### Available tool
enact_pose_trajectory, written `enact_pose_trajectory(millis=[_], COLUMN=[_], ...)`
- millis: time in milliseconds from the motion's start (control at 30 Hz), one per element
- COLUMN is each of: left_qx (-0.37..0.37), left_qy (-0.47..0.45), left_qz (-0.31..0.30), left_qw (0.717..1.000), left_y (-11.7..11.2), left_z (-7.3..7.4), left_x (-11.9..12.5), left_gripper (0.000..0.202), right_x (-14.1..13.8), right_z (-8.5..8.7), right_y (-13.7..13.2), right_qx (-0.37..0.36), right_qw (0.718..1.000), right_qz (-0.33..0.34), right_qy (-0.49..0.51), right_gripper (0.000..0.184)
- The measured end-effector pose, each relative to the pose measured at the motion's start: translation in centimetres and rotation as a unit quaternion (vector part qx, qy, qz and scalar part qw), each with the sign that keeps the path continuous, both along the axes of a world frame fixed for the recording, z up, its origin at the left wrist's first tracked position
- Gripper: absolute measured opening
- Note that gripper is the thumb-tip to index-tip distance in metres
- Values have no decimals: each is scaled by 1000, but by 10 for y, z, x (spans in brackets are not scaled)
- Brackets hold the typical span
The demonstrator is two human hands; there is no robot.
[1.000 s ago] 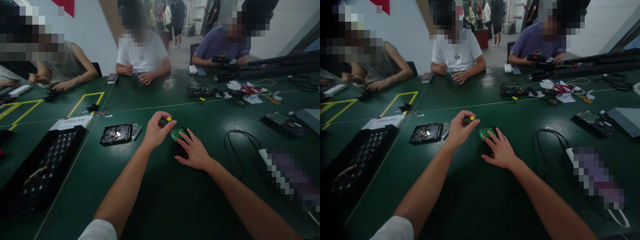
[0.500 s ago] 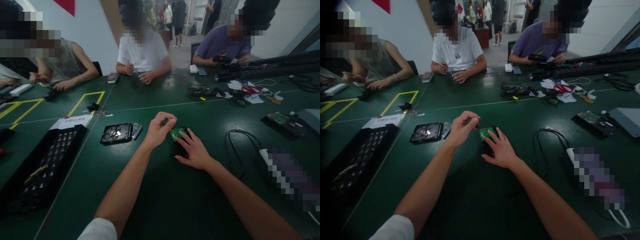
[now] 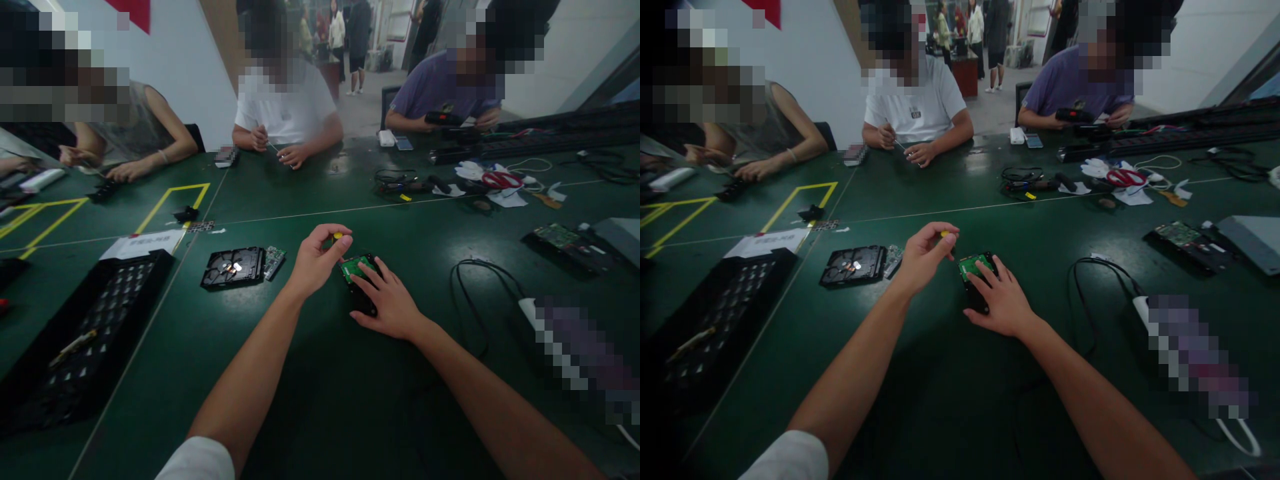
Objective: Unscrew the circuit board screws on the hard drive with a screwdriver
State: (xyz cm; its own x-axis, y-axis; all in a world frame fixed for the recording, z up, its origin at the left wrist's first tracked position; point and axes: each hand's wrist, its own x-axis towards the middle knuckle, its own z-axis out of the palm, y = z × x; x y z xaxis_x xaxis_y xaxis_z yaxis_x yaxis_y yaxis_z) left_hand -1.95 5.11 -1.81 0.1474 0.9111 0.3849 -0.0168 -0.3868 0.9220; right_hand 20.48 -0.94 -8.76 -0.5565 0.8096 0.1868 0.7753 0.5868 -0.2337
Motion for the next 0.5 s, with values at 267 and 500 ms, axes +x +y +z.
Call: enact_pose_trajectory(millis=[267,500], left_qx=[-13,-19], left_qy=[0,-26], left_qz=[-9,-30], left_qw=[1000,999], left_y=[-1,1], left_z=[2,-1], left_x=[0,1], left_gripper=[31,29], right_x=[-1,0], right_z=[0,0], right_y=[0,-1], right_qx=[3,2], right_qw=[1000,1000], right_qz=[-3,0], right_qy=[0,-3], right_gripper=[83,82])
